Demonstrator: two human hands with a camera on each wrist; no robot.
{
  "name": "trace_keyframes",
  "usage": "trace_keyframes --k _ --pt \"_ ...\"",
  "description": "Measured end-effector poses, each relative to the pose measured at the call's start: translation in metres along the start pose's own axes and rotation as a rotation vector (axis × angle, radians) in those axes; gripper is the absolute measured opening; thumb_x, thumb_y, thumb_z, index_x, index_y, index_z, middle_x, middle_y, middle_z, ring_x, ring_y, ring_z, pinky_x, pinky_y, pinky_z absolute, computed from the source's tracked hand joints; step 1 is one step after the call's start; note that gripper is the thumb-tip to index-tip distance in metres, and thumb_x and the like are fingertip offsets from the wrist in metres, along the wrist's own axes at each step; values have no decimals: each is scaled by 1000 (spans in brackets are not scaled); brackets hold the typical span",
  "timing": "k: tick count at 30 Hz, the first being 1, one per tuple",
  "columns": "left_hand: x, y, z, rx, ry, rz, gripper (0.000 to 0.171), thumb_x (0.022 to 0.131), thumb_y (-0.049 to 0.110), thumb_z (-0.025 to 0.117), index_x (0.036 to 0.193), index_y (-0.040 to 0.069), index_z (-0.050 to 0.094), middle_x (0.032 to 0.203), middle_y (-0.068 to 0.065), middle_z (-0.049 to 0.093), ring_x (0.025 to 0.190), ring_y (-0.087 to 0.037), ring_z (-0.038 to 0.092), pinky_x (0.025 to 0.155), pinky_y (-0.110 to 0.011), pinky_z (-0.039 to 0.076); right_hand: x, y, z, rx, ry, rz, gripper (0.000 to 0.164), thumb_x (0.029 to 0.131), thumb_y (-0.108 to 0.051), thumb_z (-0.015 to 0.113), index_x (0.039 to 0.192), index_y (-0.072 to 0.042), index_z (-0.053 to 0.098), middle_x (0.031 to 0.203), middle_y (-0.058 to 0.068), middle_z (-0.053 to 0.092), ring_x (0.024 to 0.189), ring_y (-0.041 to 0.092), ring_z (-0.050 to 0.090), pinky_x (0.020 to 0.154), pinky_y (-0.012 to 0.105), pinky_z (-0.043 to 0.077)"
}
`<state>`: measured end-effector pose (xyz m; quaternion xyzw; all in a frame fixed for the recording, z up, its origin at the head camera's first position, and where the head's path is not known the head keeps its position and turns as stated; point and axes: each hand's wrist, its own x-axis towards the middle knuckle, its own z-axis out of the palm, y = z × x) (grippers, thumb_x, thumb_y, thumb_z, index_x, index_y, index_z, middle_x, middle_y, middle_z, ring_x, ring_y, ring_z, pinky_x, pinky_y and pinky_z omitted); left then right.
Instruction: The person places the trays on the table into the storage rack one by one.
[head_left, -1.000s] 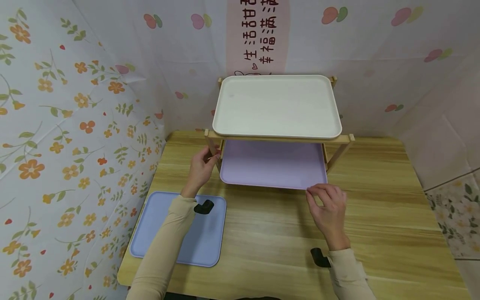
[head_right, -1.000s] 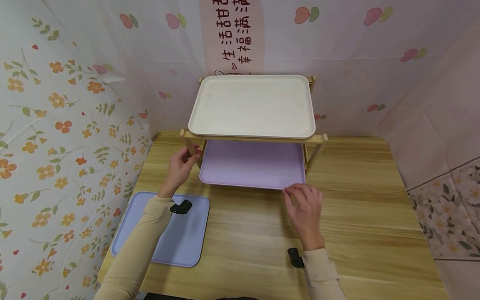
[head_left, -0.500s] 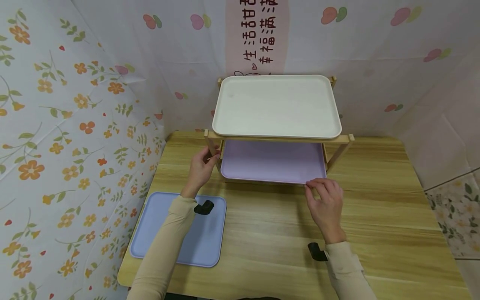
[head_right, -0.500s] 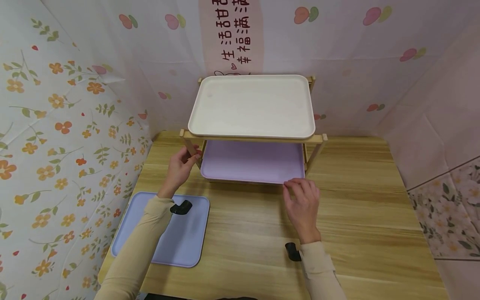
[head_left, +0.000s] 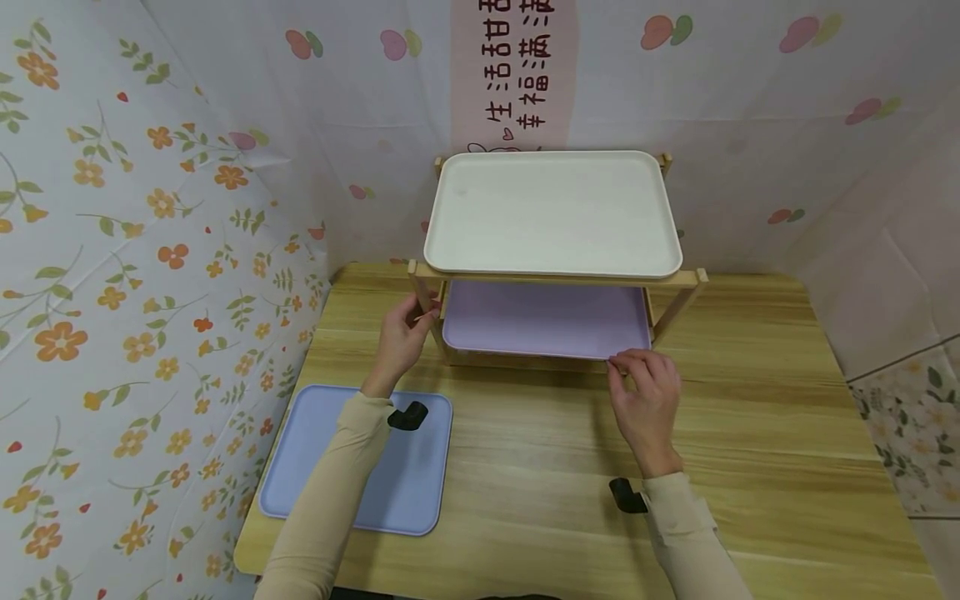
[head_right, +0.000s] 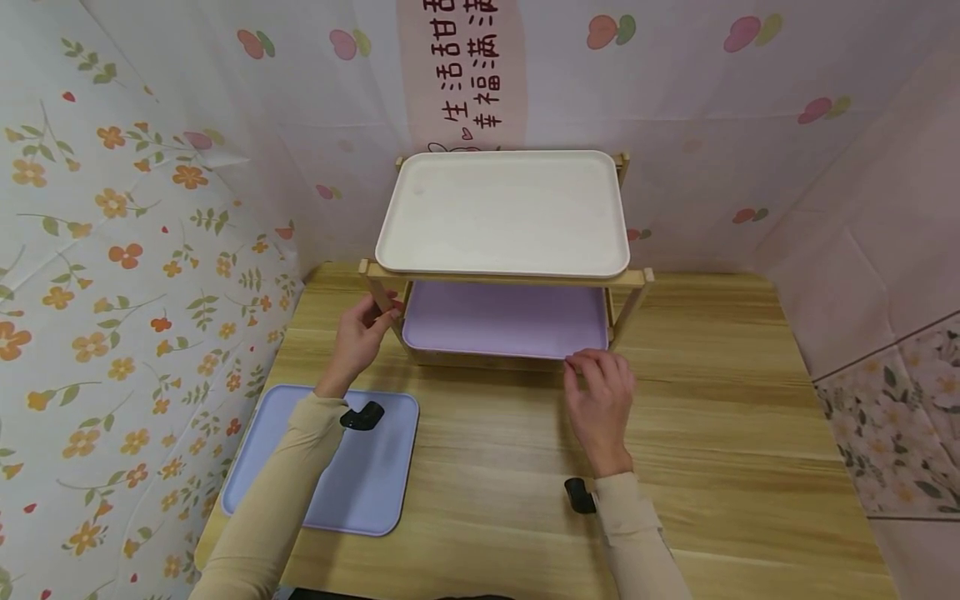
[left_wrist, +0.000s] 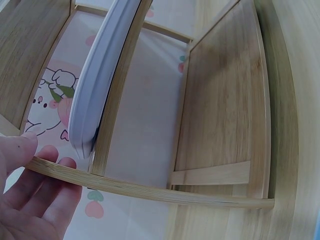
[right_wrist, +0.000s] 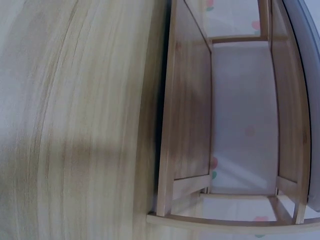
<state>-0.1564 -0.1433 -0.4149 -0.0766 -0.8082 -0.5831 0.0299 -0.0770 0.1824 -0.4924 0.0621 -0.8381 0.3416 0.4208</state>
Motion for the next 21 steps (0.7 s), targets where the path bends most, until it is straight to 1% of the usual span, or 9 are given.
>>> trace_keyframes --k 6,11,17,21 --pt "0 0 0 3 3 -11 29 94 -3 56 121 -12 56 114 -32 63 113 -40 61 97 -49 51 4 0 4 -1 10 3 5 75 5 75 77 4 71 84 17 67 81 38 55 72 45 39" --pt "0 -1 0 -16 -5 -23 30 94 -3 57 122 -12 56 115 -32 62 114 -40 60 99 -48 50 7 1 8 -4 7 14 3 76 6 73 77 4 71 85 17 67 81 38 55 70 43 40" --pt "-1 -1 0 -25 -7 -20 31 94 -3 56 123 -12 56 115 -32 62 115 -41 60 99 -48 50 10 2 12 12 14 27 10 77 12 68 79 4 73 87 17 68 83 39 55 72 43 40" --pt "-1 -1 0 -33 -3 -10 30 93 -4 57 122 -13 56 115 -33 62 114 -41 61 98 -49 50 12 2 13 -6 3 29 12 78 13 66 79 3 74 88 18 67 79 39 53 68 41 37"
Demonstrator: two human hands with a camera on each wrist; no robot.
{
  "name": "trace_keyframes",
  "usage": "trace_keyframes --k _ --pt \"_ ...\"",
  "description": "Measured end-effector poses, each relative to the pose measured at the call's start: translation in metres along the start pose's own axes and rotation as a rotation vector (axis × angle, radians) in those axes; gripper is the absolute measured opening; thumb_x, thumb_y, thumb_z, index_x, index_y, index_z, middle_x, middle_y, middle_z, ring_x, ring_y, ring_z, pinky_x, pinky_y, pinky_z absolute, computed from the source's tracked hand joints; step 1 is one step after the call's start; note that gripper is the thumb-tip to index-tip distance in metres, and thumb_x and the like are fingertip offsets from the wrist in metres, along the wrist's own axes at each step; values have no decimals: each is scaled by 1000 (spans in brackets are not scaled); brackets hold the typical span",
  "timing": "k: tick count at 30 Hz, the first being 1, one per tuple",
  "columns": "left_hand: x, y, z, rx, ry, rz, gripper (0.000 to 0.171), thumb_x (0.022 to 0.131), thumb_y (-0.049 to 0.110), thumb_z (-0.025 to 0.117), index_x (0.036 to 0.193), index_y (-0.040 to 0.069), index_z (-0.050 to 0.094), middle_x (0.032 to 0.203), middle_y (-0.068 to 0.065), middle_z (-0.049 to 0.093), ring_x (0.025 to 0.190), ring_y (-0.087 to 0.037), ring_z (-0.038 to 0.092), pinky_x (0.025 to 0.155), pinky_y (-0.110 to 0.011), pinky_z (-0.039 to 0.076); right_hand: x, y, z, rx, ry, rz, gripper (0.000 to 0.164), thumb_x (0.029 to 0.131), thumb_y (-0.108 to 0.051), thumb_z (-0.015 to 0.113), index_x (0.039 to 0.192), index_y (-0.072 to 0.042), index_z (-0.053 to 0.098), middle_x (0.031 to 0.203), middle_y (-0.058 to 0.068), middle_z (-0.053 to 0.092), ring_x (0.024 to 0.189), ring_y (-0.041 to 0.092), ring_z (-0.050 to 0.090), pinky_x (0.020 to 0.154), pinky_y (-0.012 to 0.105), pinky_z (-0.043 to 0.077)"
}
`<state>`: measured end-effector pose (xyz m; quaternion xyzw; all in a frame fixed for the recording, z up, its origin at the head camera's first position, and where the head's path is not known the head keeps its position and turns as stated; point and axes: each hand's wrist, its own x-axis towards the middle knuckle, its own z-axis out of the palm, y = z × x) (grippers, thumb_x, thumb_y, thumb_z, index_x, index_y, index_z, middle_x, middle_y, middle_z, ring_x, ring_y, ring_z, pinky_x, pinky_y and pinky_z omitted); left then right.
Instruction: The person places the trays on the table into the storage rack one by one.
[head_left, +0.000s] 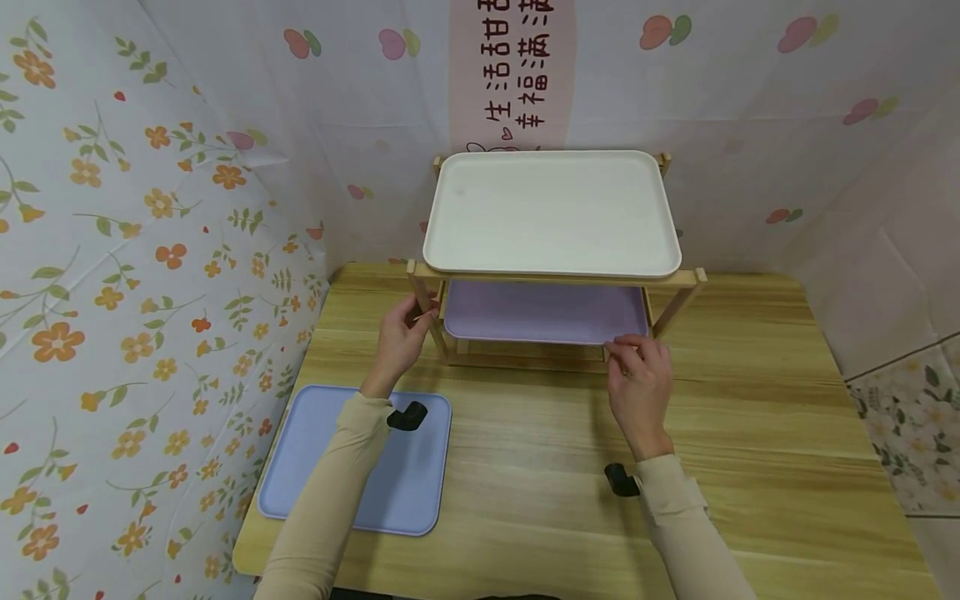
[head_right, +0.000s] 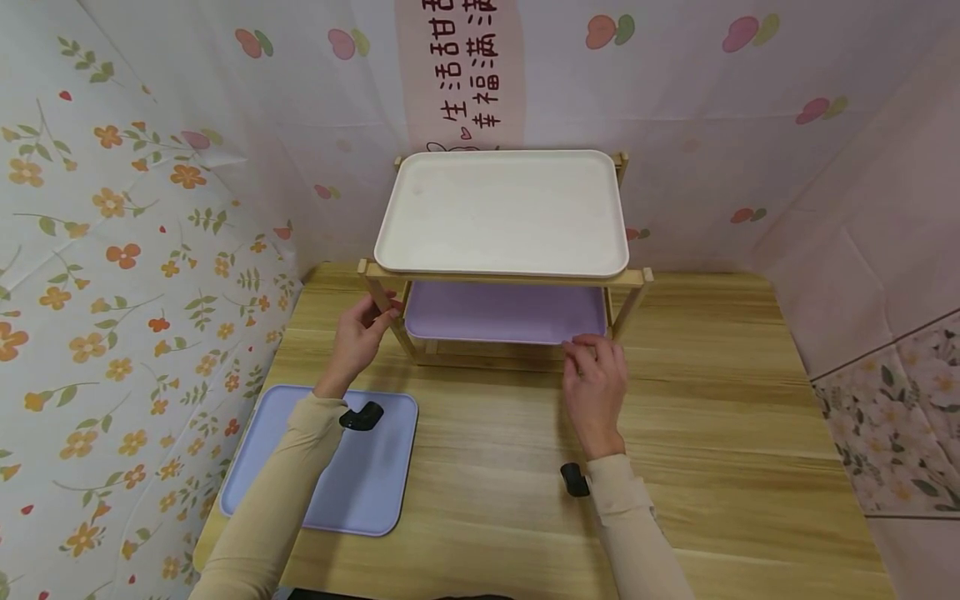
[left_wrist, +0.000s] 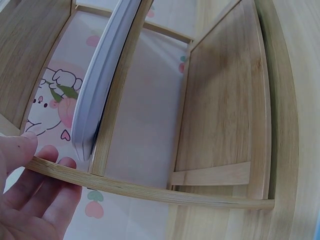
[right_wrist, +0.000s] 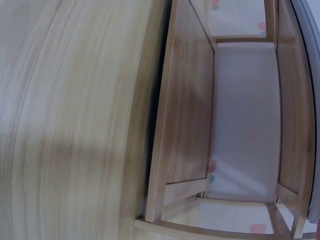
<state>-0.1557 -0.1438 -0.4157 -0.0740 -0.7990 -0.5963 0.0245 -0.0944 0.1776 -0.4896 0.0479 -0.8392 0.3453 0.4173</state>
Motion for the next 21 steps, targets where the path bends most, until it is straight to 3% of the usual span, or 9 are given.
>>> trace_keyframes --k 10,21 --pt "0 0 1 17 2 -1 30 94 -3 56 123 -12 56 116 -32 62 113 -41 61 98 -49 50 0 1 -3 -78 -50 -50 22 77 15 59 87 2 75 96 21 64 84 43 50 70 45 37" --pt "0 -1 0 22 -10 -15 31 95 -2 55 125 -11 55 117 -32 62 115 -41 60 98 -49 50 2 4 -5 -144 -117 -95 20 80 7 61 92 1 75 99 20 64 94 43 55 82 52 45"
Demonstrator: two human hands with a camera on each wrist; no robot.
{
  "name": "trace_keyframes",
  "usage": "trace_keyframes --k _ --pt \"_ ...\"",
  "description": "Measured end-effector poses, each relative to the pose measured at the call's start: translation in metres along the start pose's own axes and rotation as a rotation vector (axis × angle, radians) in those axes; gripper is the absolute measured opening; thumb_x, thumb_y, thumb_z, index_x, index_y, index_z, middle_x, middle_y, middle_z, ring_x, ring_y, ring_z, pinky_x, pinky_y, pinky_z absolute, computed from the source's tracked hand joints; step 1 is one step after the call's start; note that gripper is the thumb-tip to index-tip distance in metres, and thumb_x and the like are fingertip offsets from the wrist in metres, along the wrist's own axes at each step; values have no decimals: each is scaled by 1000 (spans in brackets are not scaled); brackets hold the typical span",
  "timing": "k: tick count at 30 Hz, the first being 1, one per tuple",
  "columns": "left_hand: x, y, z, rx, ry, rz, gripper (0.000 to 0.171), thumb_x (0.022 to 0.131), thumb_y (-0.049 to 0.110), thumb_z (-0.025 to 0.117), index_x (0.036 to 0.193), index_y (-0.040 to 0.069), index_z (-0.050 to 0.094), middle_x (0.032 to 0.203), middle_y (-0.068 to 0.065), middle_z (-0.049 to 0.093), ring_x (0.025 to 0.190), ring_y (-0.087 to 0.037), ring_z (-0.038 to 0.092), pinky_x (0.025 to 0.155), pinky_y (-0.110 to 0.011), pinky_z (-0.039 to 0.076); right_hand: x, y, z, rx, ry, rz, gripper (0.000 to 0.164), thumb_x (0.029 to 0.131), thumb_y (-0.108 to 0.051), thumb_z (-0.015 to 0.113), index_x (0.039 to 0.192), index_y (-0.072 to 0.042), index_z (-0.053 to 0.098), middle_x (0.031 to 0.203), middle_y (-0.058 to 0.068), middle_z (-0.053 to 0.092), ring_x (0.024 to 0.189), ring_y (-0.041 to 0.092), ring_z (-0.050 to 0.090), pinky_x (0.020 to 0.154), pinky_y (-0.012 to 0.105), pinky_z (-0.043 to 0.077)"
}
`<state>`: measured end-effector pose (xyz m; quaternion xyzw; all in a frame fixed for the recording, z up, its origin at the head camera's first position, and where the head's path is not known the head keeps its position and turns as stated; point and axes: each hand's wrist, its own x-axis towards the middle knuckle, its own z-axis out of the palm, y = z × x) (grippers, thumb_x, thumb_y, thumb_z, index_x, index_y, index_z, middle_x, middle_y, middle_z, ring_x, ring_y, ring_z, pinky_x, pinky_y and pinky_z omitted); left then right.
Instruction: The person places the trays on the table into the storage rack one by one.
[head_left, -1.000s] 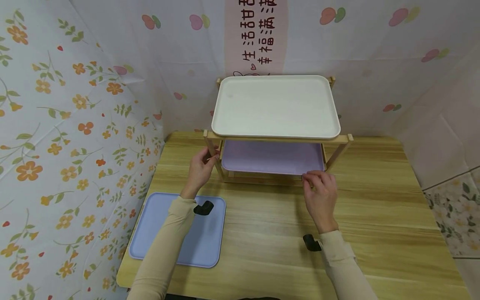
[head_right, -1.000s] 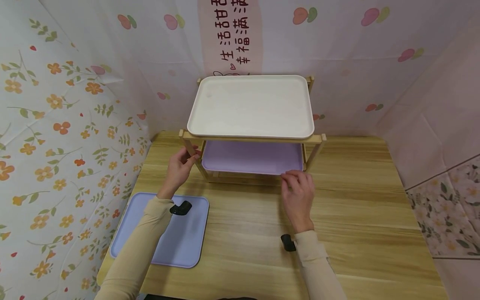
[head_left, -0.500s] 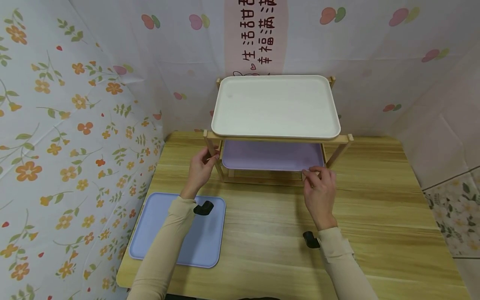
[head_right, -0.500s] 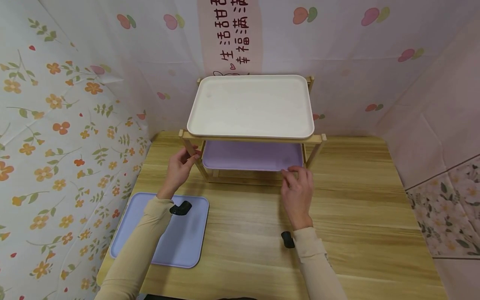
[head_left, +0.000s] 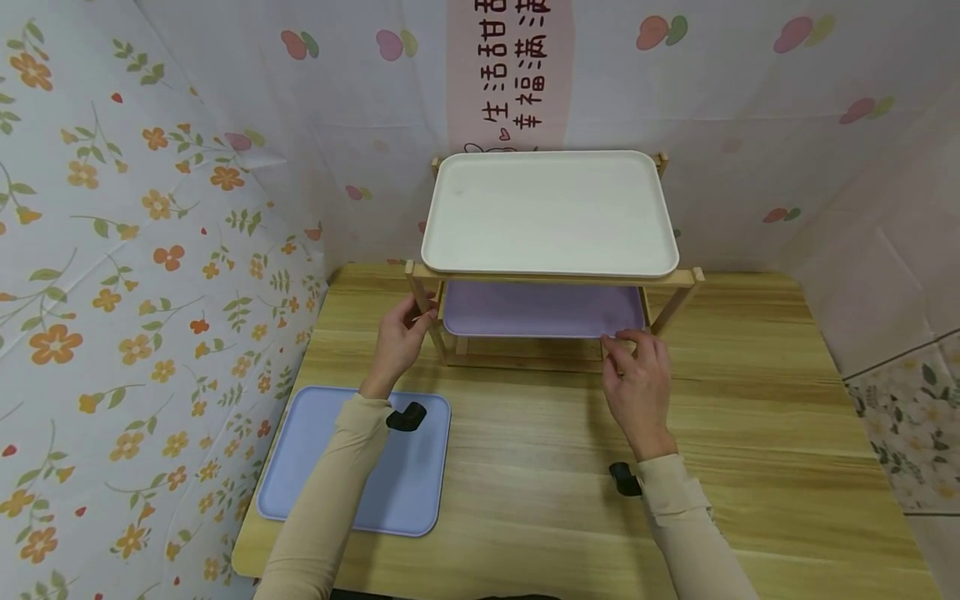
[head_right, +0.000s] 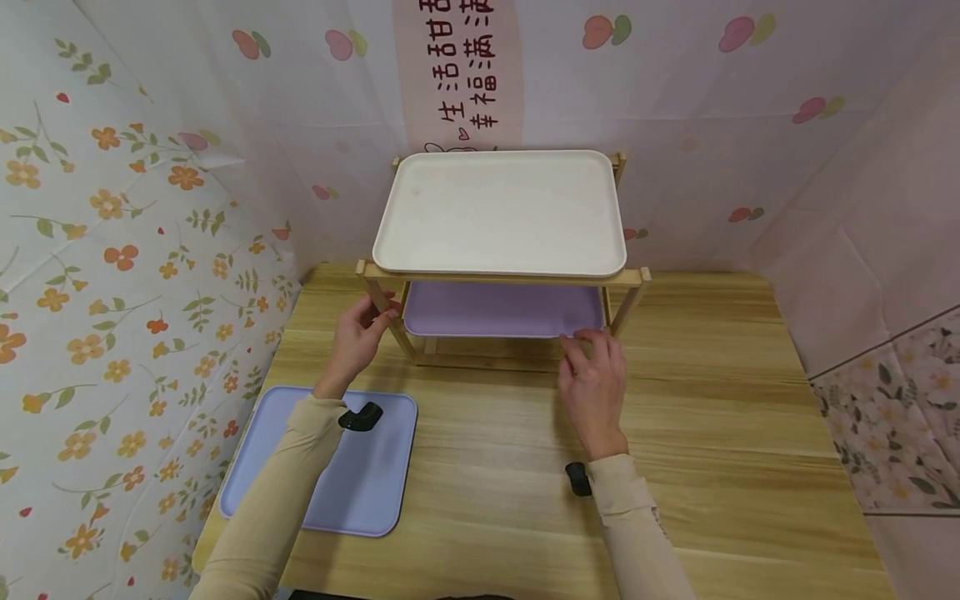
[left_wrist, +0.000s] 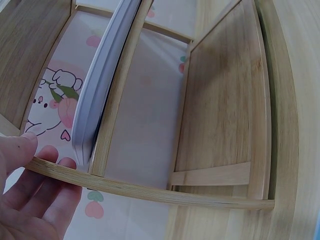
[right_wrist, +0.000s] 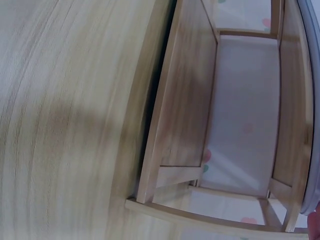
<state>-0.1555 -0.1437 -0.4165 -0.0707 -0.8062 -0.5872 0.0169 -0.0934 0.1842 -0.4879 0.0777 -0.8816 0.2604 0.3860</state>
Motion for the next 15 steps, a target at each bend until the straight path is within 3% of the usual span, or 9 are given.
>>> trace_keyframes --k 7,15 --pt "0 0 0 -27 -2 1 30 95 -1 55 124 -11 56 118 -34 60 116 -46 57 98 -50 49 3 1 -2 -35 -61 -30 21 81 2 61 96 1 75 102 21 63 98 42 56 88 51 45" --pt "0 1 1 -32 0 2 31 95 -1 56 123 -12 55 118 -34 60 116 -47 57 99 -50 49 7 -1 -3 -81 -113 -40 22 82 -1 62 99 0 75 105 20 63 98 41 56 84 51 46"
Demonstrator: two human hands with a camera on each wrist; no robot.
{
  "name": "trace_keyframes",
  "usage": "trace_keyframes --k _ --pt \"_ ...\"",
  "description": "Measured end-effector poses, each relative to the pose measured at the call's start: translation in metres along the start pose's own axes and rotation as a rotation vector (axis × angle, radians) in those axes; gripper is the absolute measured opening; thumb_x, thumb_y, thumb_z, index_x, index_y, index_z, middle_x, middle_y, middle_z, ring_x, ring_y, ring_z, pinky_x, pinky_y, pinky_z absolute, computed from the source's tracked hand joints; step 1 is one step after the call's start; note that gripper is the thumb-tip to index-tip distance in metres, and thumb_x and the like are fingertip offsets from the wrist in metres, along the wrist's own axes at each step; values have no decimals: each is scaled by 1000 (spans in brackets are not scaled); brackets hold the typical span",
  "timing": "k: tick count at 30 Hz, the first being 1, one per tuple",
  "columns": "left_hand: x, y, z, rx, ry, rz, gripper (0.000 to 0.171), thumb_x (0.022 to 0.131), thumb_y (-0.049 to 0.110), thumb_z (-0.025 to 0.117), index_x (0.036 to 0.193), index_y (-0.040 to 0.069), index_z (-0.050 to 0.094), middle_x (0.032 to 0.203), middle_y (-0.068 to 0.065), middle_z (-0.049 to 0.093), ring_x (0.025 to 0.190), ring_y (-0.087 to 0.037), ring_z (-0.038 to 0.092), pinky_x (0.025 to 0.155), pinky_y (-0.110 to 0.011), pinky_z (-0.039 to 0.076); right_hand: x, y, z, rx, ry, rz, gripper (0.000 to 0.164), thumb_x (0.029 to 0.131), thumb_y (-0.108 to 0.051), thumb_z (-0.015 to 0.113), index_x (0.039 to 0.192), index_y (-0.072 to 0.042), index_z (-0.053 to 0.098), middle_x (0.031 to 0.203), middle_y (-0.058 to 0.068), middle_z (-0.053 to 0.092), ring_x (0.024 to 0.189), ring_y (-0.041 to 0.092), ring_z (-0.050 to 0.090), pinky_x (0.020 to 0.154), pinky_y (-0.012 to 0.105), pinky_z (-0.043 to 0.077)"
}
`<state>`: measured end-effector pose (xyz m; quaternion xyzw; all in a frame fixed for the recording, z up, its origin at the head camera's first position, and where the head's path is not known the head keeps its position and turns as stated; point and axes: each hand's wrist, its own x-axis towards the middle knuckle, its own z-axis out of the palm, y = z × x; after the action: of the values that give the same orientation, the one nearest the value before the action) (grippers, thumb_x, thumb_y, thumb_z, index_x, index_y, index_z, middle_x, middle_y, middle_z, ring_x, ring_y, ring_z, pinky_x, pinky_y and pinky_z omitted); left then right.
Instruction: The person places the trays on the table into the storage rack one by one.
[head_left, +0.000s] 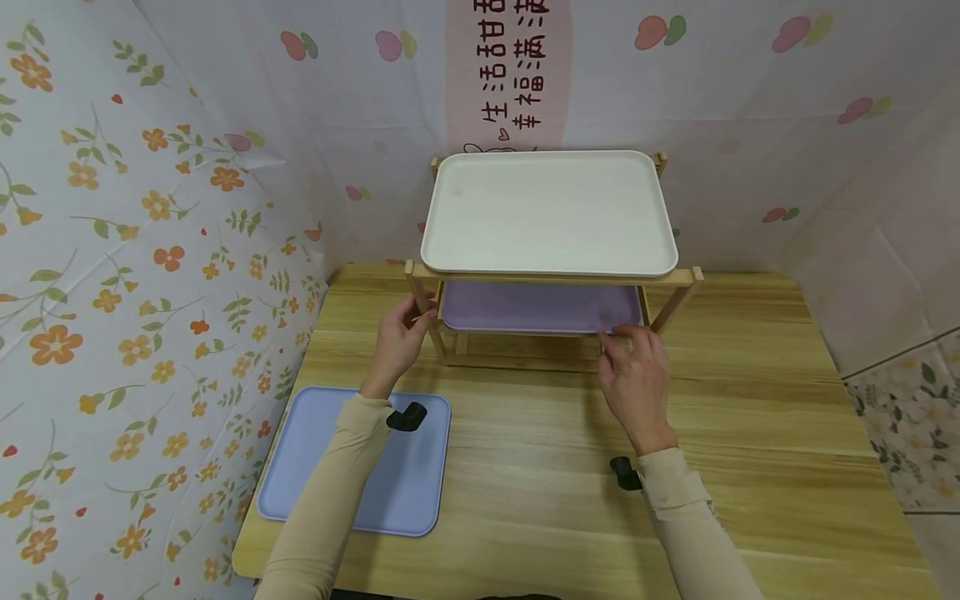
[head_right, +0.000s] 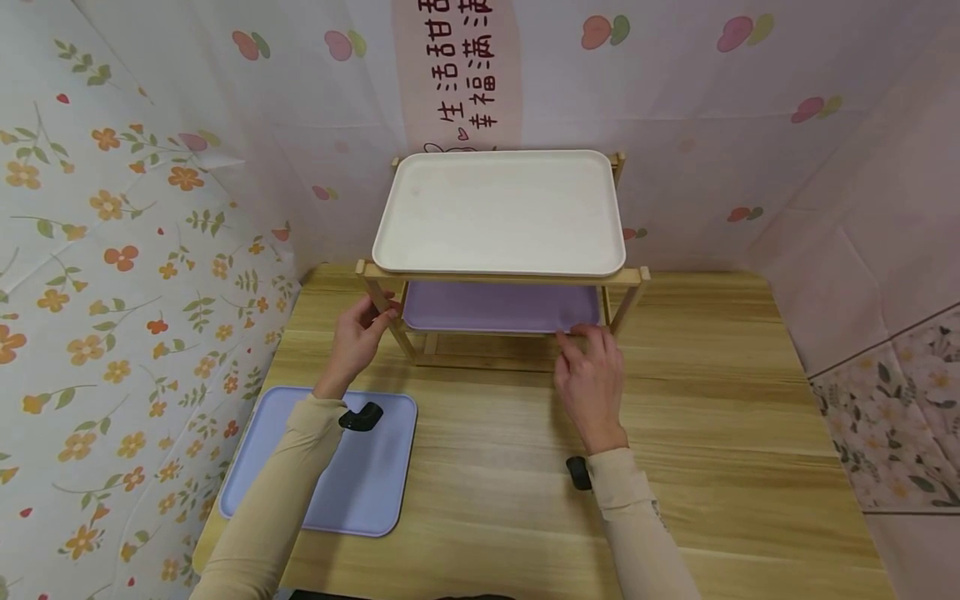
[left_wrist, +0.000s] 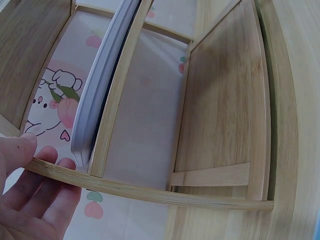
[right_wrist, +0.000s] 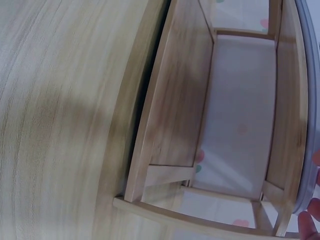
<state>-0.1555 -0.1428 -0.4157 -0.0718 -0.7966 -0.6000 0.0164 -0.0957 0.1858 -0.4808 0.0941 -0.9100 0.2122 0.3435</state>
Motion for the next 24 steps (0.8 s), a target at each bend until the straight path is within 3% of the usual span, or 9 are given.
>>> trace_keyframes --k 9,16,19,24 --pt "-1 0 0 48 14 -7 29 95 0 56 123 -7 58 117 -29 63 114 -39 61 98 -48 50 2 -1 1 -19 -19 11 26 82 -1 60 104 -2 74 107 19 62 97 42 55 81 50 46" --pt "-1 1 -1 47 13 -19 29 95 0 56 124 -7 58 117 -29 63 114 -38 61 99 -47 50 0 -1 2 33 -39 25 29 83 -1 58 108 0 72 111 21 60 102 43 54 85 52 45" --pt "-1 1 -1 40 14 -21 29 95 0 56 123 -7 58 116 -29 63 114 -39 61 99 -48 50 -4 -2 4 98 -9 33 29 82 0 60 109 1 71 113 22 58 103 42 53 86 52 44" --pt "-1 0 -2 29 4 -15 31 95 -1 56 124 -10 56 116 -31 62 114 -40 61 99 -49 50 -18 -7 12 136 59 38 23 78 2 65 101 2 69 104 24 57 89 42 49 76 50 38"
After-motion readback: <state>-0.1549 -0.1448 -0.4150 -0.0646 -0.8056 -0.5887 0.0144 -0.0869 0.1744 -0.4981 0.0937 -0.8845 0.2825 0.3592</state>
